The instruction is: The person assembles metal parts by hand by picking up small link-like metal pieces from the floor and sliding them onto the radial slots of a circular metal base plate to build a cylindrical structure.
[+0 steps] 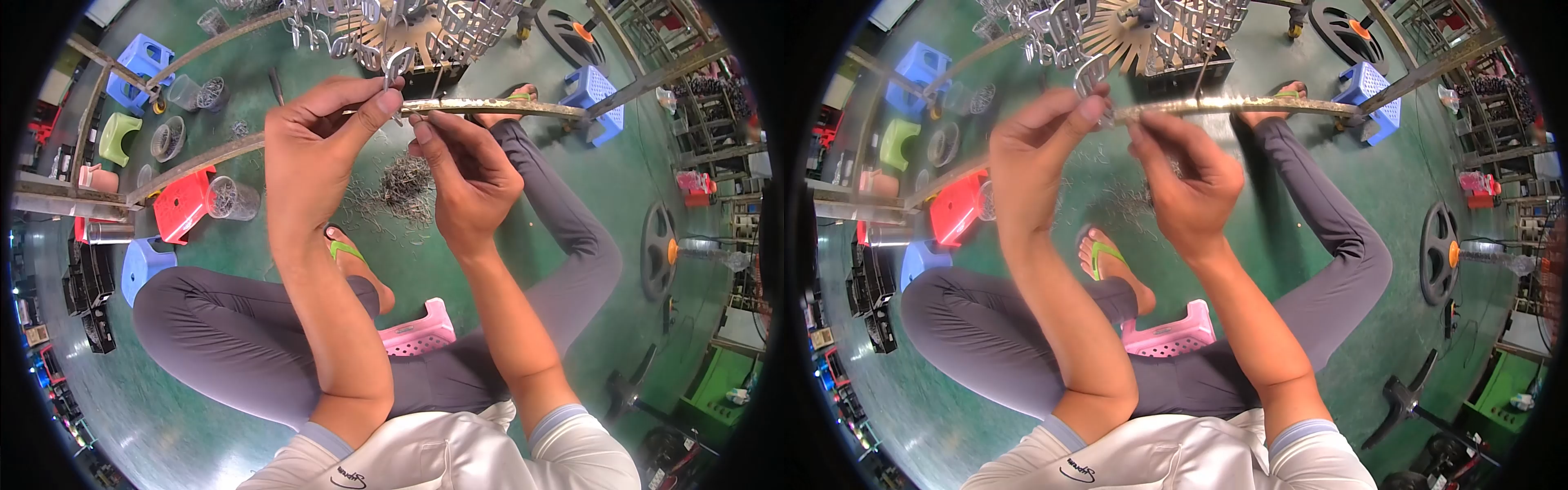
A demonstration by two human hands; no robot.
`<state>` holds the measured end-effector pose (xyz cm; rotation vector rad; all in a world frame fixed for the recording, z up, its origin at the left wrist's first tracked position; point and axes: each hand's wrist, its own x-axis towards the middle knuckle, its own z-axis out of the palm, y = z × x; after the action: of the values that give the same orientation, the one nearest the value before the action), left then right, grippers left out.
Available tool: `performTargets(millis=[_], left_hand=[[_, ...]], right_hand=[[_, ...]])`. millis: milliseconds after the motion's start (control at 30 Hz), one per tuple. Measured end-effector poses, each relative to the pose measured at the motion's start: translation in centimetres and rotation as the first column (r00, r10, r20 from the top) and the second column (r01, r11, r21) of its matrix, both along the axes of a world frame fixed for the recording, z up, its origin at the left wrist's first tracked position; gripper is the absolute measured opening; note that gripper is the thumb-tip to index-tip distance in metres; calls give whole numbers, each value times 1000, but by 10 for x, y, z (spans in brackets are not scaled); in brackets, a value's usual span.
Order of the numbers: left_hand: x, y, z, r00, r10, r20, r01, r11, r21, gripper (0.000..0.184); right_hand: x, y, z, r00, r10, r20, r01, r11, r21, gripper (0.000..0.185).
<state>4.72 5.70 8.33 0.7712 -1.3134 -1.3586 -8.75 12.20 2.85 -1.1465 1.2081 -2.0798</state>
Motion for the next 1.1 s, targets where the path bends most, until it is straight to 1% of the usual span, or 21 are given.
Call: performTargets(millis=[133, 200, 333, 433, 533, 633, 667, 767, 800, 900, 1000, 1067, 1100], left_hand=[[-4, 0, 0, 1000, 25, 15, -25, 1000, 16, 19], [-6, 0, -2, 1000, 23, -16, -23, 1000, 12, 19], [-13, -2, -5, 996, 39, -75, -40, 999, -12, 18], [-15, -3, -4, 994, 93, -61, -93, 996, -3, 16], [-13, -7, -19, 988, 107, 114, -107, 994, -13, 16], [-16, -9, -28, 970, 72, 233, -25, 980, -195, 19], [-20, -8, -30, 975, 53, 216, -14, 984, -180, 18], [-28, -4, -27, 954, 67, 292, -28, 991, -134, 16], [-31, -3, -29, 952, 96, 290, -52, 986, -156, 16], [-40, -5, -38, 945, 182, 272, -118, 965, -235, 14], [-48, -7, -43, 936, 257, 242, -175, 933, -315, 13], [-51, -8, -43, 930, 288, 227, -201, 918, -343, 12], [-51, -7, -43, 931, 282, 230, -200, 924, -325, 12]], right_hand=[[0, -2, 0, 998, 53, 19, -53, 998, 19, 22], [1, -3, 2, 997, 64, 43, -64, 998, 8, 22], [-4, -6, 2, 995, 103, 12, -103, 992, 76, 21], [-10, -11, 5, 991, 127, 30, -130, 978, 162, 19], [-21, -18, 14, 989, 148, 21, -149, 961, 234, 19], [-37, -27, 13, 988, 135, -80, -113, 965, 238, 20], [-43, -29, 10, 988, 148, -36, -135, 960, 247, 20], [-47, -28, 16, 978, 160, 136, -197, 922, 332, 21], [-50, -28, 16, 975, 155, 159, -203, 910, 362, 24], [-54, -26, 24, 981, 148, 128, -188, 894, 407, 28], [-50, -24, 44, 980, 152, -128, -98, 932, 350, 30], [-48, -22, 66, 941, 139, -308, 9, 901, 433, 31], [-48, -21, 74, 908, 136, -395, 69, 883, 464, 32]])
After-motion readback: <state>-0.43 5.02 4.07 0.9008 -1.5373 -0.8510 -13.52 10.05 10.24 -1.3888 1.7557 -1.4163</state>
